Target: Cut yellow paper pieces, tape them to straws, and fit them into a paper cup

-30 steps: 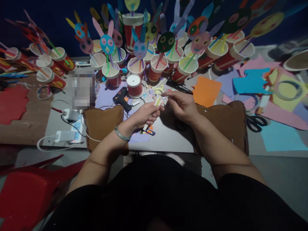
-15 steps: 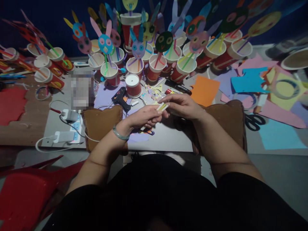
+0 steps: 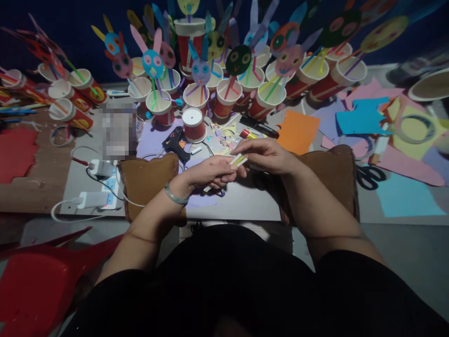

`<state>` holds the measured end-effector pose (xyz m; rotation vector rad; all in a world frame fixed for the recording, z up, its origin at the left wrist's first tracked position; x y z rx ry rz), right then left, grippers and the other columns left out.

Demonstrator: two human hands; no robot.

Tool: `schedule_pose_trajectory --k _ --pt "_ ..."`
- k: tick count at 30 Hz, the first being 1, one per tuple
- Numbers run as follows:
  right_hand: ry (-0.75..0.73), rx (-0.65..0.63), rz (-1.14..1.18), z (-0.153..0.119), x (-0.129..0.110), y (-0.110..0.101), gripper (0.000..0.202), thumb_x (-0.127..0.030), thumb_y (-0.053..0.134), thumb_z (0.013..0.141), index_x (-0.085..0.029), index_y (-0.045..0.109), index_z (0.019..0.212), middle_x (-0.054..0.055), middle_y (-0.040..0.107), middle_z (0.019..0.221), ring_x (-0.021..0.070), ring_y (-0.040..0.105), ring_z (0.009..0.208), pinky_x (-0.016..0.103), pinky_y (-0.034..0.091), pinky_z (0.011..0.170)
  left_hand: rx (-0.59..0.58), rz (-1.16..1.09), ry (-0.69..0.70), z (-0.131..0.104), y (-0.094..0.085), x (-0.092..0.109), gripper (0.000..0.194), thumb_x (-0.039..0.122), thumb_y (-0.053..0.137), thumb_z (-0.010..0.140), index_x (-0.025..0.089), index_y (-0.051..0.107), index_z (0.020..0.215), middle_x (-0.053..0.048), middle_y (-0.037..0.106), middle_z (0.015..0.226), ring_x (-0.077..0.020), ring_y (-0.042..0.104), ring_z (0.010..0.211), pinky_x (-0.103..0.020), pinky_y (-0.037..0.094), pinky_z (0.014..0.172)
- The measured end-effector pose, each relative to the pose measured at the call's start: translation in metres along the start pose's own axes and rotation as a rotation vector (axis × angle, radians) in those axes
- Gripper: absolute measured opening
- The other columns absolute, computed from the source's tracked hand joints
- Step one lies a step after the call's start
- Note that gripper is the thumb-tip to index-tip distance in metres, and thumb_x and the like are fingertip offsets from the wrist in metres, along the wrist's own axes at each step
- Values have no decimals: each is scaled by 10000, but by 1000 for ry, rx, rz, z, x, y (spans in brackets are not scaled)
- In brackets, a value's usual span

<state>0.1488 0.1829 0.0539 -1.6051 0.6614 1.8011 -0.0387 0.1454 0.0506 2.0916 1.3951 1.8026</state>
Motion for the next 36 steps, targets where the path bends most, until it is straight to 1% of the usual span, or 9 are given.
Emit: schedule_pose_trajectory --k 5,9,13,16,18,20,22,28,36 --pt "-59 -33 40 0 1 0 256 -394 682 932 -198 734 1088 40 697 913 93 615 638 243 521 588 2 -12 -32 1 0 0 281 401 679 858 137 621 930 74 412 591 -7 242 422 -145 167 395" --pt "-76 -54 13 0 3 -1 252 -413 679 932 -210 733 1070 53 691 970 116 634 720 266 544 648 -13 -28 -50 0 0 -2 265 384 680 855 129 624 899 71 408 582 -6 234 417 -145 159 393" --pt "-66 -85 24 0 2 0 241 -427 674 934 -214 715 1041 47 682 945 133 644 761 287 562 702 -26 -30 -55 1 1 -2 231 353 662 857 128 630 900 69 399 578 -8 231 416 -139 161 391" --pt "-75 -129 87 -1 0 5 203 -385 648 959 -210 683 1056 33 663 930 117 658 720 270 557 663 -30 -37 -71 3 0 -1 202 329 600 862 130 619 889 66 397 570 -13 211 401 -134 158 377" --pt "-77 -145 139 -1 -1 8 179 -358 631 973 -209 660 1068 25 650 933 108 669 702 254 551 634 -32 -60 -95 6 -1 -2 263 360 496 897 125 612 876 57 395 563 -20 194 386 -136 145 365" --pt "-67 -148 176 -1 -1 10 170 -348 624 977 -207 640 1070 19 642 930 105 676 698 245 549 624 -31 -85 -114 8 -2 -2 385 416 374 946 122 609 868 46 395 560 -25 185 377 -137 136 357" --pt "-54 -142 189 -1 0 10 171 -350 623 979 -206 624 1070 13 639 920 102 674 693 242 549 626 -26 -90 -118 9 -2 -3 472 464 307 980 119 610 871 42 395 563 -25 187 373 -136 135 356" --pt "-76 -166 192 -1 -1 10 201 -346 613 990 -190 591 1115 1 633 863 94 645 678 237 528 641 36 -32 -33 6 2 -2 488 570 437 975 118 606 900 52 412 601 -2 203 386 -125 156 370" --pt "24 -50 142 -3 0 10 259 -384 669 951 -191 572 1093 -6 637 872 98 633 690 235 511 665 35 12 28 3 2 -1 361 499 597 926 139 614 932 69 409 609 -3 246 408 -124 187 386"
Point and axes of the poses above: each hand's wrist, its own z-axis towards the middle knuckle, its own y-axis out of the palm, x = y × z, the point moved 2 cm from there along z, towards the middle knuckle
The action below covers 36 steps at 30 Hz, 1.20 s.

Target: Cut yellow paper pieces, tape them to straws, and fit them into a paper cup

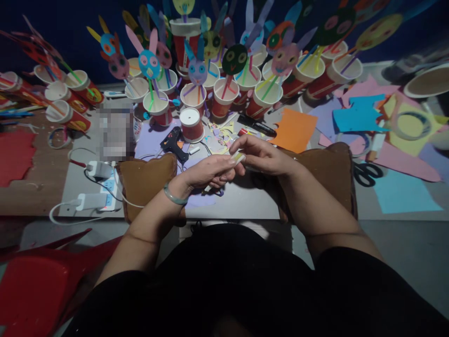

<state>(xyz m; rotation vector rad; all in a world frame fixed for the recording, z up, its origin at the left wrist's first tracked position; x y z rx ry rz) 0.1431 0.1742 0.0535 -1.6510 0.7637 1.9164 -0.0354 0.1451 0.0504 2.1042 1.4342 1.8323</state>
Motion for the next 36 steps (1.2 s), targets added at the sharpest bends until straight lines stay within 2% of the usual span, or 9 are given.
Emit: schedule_pose_trajectory --k 4,8,16,23,30,36 --pt "31 43 1 1 2 -2 284 -411 698 926 -186 576 1050 -9 646 824 106 633 674 245 515 659 -13 -5 20 1 -1 -1 371 509 615 917 138 619 922 75 401 602 -3 257 411 -124 188 387" --pt "46 107 -19 3 2 -5 280 -416 723 906 -179 584 963 -11 652 752 111 634 658 249 517 650 23 -10 46 2 -3 -1 374 515 624 910 141 614 906 88 374 581 -2 231 400 -124 175 382" --pt "97 205 0 6 7 -7 301 -401 788 836 -157 642 934 12 702 744 116 645 636 267 528 643 194 58 119 8 -8 -3 385 535 595 922 154 575 869 93 366 572 -5 238 396 -123 191 383" --pt "166 279 -5 7 8 -6 347 -479 821 780 -177 656 830 10 700 673 137 656 624 268 527 622 343 124 163 11 -7 -4 275 476 549 970 231 427 946 119 426 578 -9 252 340 -124 179 351" --pt "186 287 27 8 9 -3 431 -552 824 755 -184 607 808 11 703 684 129 663 633 253 514 622 366 97 227 13 -7 -4 302 493 580 950 252 399 967 141 408 555 -4 224 313 -123 143 341" --pt "147 280 -43 9 11 -3 420 -563 785 794 -184 608 823 18 686 727 133 648 677 267 507 665 368 33 212 14 -8 -3 288 479 567 955 255 386 968 147 387 541 -3 221 329 -107 162 366"
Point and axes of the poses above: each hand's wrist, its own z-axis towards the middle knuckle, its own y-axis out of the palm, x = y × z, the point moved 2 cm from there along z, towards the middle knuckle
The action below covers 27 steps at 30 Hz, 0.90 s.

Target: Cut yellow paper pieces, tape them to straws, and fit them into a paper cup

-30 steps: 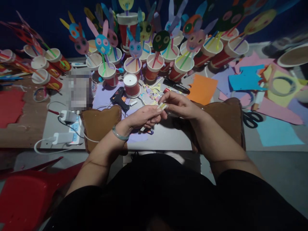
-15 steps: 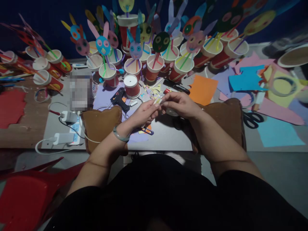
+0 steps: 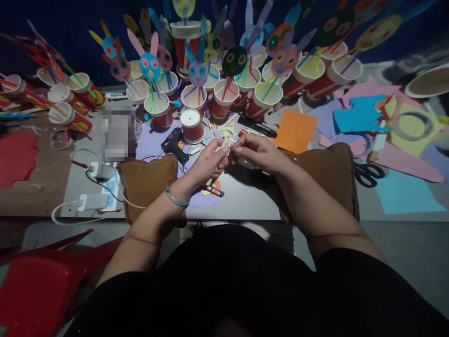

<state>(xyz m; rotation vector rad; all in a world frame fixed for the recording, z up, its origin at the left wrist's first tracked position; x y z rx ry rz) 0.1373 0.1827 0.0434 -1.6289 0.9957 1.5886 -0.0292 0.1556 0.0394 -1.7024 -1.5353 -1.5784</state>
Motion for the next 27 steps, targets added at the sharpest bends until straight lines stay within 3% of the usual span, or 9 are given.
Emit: schedule_pose_trajectory --k 9,13,18,22,27 --pt "-64 62 -164 -2 -1 0 442 -610 739 812 -193 591 807 -6 612 680 120 527 618 268 445 607 39 -19 -35 -1 1 4 227 403 539 974 245 380 937 142 380 541 -2 209 331 -120 145 376" --pt "-86 88 -239 -2 1 1 400 -562 725 840 -188 595 782 -3 608 688 121 522 642 263 437 617 104 23 31 3 -1 0 289 422 596 946 242 372 913 139 392 529 -9 242 344 -140 149 384" --pt "-79 46 -258 -2 3 0 303 -410 787 793 -182 637 926 26 667 858 158 616 794 293 509 754 214 117 104 6 -4 1 248 372 591 964 212 424 873 117 400 492 -21 321 390 -158 220 417" --pt "-85 -21 -252 -3 3 1 376 -322 826 730 -189 643 1030 48 689 988 194 650 937 343 543 897 255 77 109 7 -6 4 225 386 576 975 206 470 891 113 385 503 -21 302 383 -176 204 407" --pt "-126 46 -316 -4 5 0 384 -300 795 742 -190 628 1071 70 686 1061 217 653 1006 380 521 982 299 31 134 8 -10 3 236 429 605 951 215 503 956 111 405 529 -24 296 368 -185 194 388"
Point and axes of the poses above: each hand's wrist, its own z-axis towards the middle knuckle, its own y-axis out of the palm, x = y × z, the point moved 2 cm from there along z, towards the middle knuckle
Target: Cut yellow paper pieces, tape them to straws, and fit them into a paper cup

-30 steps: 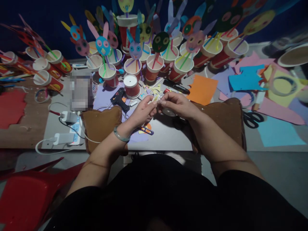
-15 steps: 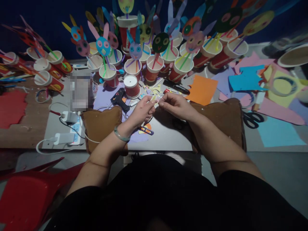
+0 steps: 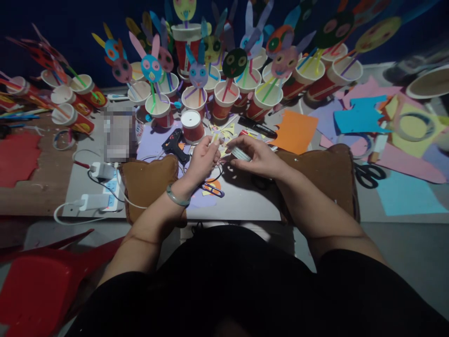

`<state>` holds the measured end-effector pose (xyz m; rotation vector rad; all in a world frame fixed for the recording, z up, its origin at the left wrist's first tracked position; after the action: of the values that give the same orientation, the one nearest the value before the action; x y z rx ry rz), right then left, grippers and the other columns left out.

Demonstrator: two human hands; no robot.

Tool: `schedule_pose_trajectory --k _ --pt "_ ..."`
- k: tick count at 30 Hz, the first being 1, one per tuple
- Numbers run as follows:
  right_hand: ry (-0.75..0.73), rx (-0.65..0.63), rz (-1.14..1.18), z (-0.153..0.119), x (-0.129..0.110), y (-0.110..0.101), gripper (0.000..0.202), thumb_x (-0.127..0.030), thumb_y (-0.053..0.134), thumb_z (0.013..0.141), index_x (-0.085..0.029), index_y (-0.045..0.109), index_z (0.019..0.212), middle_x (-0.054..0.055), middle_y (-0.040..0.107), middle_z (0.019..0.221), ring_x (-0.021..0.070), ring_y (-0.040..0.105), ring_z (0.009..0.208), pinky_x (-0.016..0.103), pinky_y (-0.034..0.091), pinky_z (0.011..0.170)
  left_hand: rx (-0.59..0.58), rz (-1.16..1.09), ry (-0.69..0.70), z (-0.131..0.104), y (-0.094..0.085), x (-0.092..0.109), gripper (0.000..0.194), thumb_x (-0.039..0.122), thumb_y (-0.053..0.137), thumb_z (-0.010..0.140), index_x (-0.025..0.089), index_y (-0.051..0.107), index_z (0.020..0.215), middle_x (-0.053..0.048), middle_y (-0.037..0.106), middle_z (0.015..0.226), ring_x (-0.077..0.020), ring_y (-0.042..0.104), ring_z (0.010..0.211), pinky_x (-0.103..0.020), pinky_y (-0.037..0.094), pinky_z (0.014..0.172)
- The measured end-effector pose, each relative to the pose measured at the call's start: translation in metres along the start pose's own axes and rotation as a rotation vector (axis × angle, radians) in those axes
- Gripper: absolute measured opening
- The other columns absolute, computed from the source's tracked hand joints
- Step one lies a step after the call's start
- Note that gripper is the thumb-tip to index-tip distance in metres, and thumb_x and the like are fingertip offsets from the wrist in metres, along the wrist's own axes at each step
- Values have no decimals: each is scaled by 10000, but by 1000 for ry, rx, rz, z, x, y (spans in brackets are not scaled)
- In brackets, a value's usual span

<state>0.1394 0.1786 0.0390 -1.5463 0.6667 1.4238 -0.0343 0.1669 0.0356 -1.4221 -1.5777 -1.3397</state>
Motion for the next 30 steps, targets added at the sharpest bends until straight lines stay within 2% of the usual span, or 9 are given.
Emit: schedule_pose_trajectory --k 4,9,13,18,22,30 --pt "-25 54 -99 -1 0 0 386 -309 764 768 -187 630 1109 88 682 1096 233 654 1010 395 521 970 -28 4 1 0 -2 -1 230 432 570 962 206 523 954 107 425 549 -16 290 370 -168 177 386" --pt "-78 77 -31 0 -6 -1 508 -387 733 817 -223 586 1275 85 673 1119 241 648 1092 384 523 1005 -139 7 -51 -2 -2 -2 292 466 594 937 177 555 913 86 510 582 6 275 361 -147 160 377" --pt "-126 65 -43 1 -9 -3 527 -424 714 845 -236 596 1322 86 678 1163 239 658 1104 390 511 1038 -213 -36 -43 -3 0 -3 339 486 648 896 155 577 898 64 569 612 12 292 362 -145 179 369" --pt "-170 52 -126 0 -9 -4 536 -407 706 844 -239 625 1347 102 668 1312 253 653 1151 405 494 1062 -216 -36 -7 -3 1 -4 413 542 683 856 139 606 900 43 609 670 5 362 384 -162 257 375" --pt "-173 59 -170 0 -10 -5 510 -370 708 826 -251 660 1320 91 688 1298 266 657 1153 424 495 1059 -221 -31 24 -3 0 -4 440 558 690 848 131 636 942 34 627 682 -14 420 388 -185 341 384" --pt "-212 34 -214 1 -6 -7 503 -264 684 816 -234 647 1317 92 693 1236 248 668 1092 394 519 1010 -169 6 -13 -4 1 -4 429 534 681 862 128 639 995 30 641 680 -37 549 465 -159 347 379"
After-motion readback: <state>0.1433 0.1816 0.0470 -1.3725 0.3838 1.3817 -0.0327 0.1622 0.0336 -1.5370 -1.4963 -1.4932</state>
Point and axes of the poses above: each hand's wrist, its own z-axis towards the middle knuckle, its own y-axis out of the palm, x = y × z, the point moved 2 cm from there along z, towards the middle knuckle
